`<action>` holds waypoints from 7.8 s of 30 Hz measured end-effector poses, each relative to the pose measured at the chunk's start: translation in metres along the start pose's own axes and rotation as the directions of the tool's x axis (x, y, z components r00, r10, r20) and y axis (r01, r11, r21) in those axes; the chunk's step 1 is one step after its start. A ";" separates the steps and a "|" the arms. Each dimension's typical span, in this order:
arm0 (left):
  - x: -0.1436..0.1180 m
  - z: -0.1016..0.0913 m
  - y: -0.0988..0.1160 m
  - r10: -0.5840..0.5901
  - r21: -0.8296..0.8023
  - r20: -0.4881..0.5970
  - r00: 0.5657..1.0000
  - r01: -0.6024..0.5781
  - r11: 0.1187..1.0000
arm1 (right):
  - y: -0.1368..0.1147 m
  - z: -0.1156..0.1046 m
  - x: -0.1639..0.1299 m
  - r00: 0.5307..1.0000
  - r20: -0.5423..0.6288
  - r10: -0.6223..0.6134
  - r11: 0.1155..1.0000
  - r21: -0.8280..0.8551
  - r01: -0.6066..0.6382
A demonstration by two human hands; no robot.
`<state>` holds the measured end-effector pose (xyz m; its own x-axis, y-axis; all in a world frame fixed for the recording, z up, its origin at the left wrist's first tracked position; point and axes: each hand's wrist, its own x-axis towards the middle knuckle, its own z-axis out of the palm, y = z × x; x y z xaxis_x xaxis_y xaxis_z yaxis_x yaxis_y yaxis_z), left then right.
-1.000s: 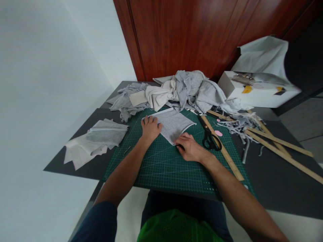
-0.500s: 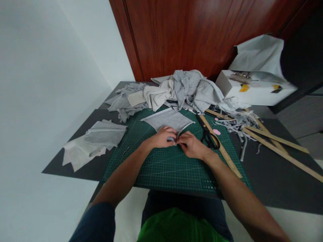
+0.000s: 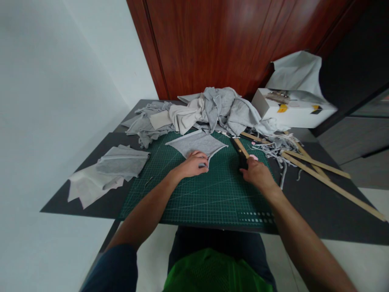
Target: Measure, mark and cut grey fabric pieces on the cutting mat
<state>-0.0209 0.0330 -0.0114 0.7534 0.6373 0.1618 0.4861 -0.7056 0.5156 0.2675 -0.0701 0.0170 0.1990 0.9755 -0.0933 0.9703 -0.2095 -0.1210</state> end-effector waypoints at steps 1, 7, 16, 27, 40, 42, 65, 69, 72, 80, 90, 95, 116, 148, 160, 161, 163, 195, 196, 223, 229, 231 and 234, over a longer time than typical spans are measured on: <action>-0.001 0.001 0.000 0.019 -0.001 0.003 1.000 -0.019 1.000 | -0.002 -0.002 -0.001 0.999 0.027 0.035 0.999 -0.011 -0.035; -0.003 0.006 -0.005 0.085 -0.008 0.051 0.995 -0.085 0.996 | -0.004 -0.018 0.007 0.981 0.165 0.098 0.994 -0.057 -0.090; 0.002 0.009 -0.007 0.096 -0.037 -0.010 0.995 -0.096 0.995 | 0.043 -0.033 0.001 0.855 0.470 -0.219 0.768 0.624 -0.146; 0.003 0.003 -0.004 0.056 -0.069 -0.020 0.998 -0.057 0.996 | 0.036 -0.017 -0.026 0.655 0.564 -0.503 0.393 0.824 -0.407; 0.007 -0.002 -0.020 0.071 -0.115 0.055 0.996 -0.064 0.991 | 0.018 -0.013 -0.048 0.696 0.534 -0.480 0.250 0.844 -0.474; 0.011 -0.007 -0.024 0.083 -0.157 0.105 0.991 -0.066 0.985 | 0.016 -0.010 -0.056 0.722 0.529 -0.447 0.292 0.848 -0.441; 0.046 -0.039 -0.010 0.010 -0.271 0.473 0.881 0.134 0.953 | 0.009 0.012 -0.072 0.705 0.484 -0.519 0.320 0.875 -0.364; 0.043 -0.038 -0.011 0.006 -0.287 0.459 0.888 0.142 0.947 | 0.003 0.010 -0.068 0.712 0.484 -0.509 0.344 0.872 -0.348; 0.039 -0.035 -0.014 -0.011 -0.297 0.433 0.901 0.154 0.942 | 0.001 0.008 -0.065 0.712 0.487 -0.506 0.351 0.870 -0.346; 0.032 -0.037 -0.012 0.020 -0.309 0.392 0.920 0.111 0.945 | 0.018 0.014 -0.073 0.722 0.498 -0.480 0.334 0.865 -0.374; 0.035 -0.031 -0.022 -0.021 -0.310 0.421 0.907 0.166 0.936 | 0.018 0.013 -0.078 0.719 0.508 -0.475 0.336 0.859 -0.386; 0.038 -0.033 -0.018 0.026 -0.297 0.442 0.897 0.119 0.947 | 0.009 0.013 -0.073 0.724 0.507 -0.468 0.312 0.861 -0.401; 0.037 -0.040 -0.003 -0.053 -0.243 0.495 0.867 0.197 0.950 | 0.003 0.003 -0.063 0.705 0.568 -0.424 0.310 0.823 -0.476; 0.037 -0.040 -0.002 -0.033 -0.245 0.502 0.864 0.178 0.953 | -0.001 0.007 -0.064 0.708 0.581 -0.401 0.374 0.810 -0.452; 0.037 -0.041 -0.002 -0.037 -0.264 0.498 0.866 0.192 0.945 | 0.005 0.007 -0.068 0.693 0.573 -0.437 0.341 0.819 -0.462; 0.037 -0.041 -0.002 -0.035 -0.264 0.498 0.866 0.189 0.946 | 0.004 0.007 -0.068 0.695 0.571 -0.437 0.339 0.820 -0.461; 0.037 -0.041 -0.001 -0.028 -0.261 0.501 0.865 0.182 0.948 | 0.002 0.007 -0.067 0.693 0.571 -0.440 0.344 0.820 -0.457; 0.038 -0.038 -0.007 -0.046 -0.231 0.504 0.862 0.186 0.955 | -0.010 -0.002 -0.049 0.712 0.559 -0.425 0.412 0.820 -0.398; 0.038 -0.038 -0.006 -0.046 -0.238 0.505 0.862 0.190 0.952 | -0.010 -0.003 -0.049 0.711 0.560 -0.426 0.419 0.818 -0.393; 0.036 -0.038 -0.007 -0.013 -0.244 0.486 0.874 0.150 0.958 | -0.021 -0.009 -0.037 0.714 0.566 -0.413 0.517 0.791 -0.328; 0.038 -0.032 -0.016 -0.053 -0.243 0.467 0.883 0.185 0.952 | -0.023 -0.007 -0.033 0.701 0.563 -0.438 0.512 0.797 -0.320; 0.038 -0.030 -0.019 -0.056 -0.259 0.451 0.891 0.191 0.947 | -0.024 -0.005 -0.031 0.698 0.562 -0.444 0.506 0.800 -0.322; 0.039 -0.026 -0.023 -0.037 -0.293 0.437 0.899 0.181 0.939 | -0.026 -0.005 -0.029 0.700 0.565 -0.436 0.509 0.797 -0.326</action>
<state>-0.0143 0.0820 0.0048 0.8527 0.4632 -0.2416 0.4632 -0.4565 0.7597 0.2374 -0.0924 0.0278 -0.3616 0.7369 -0.5712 0.3190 -0.4779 -0.8184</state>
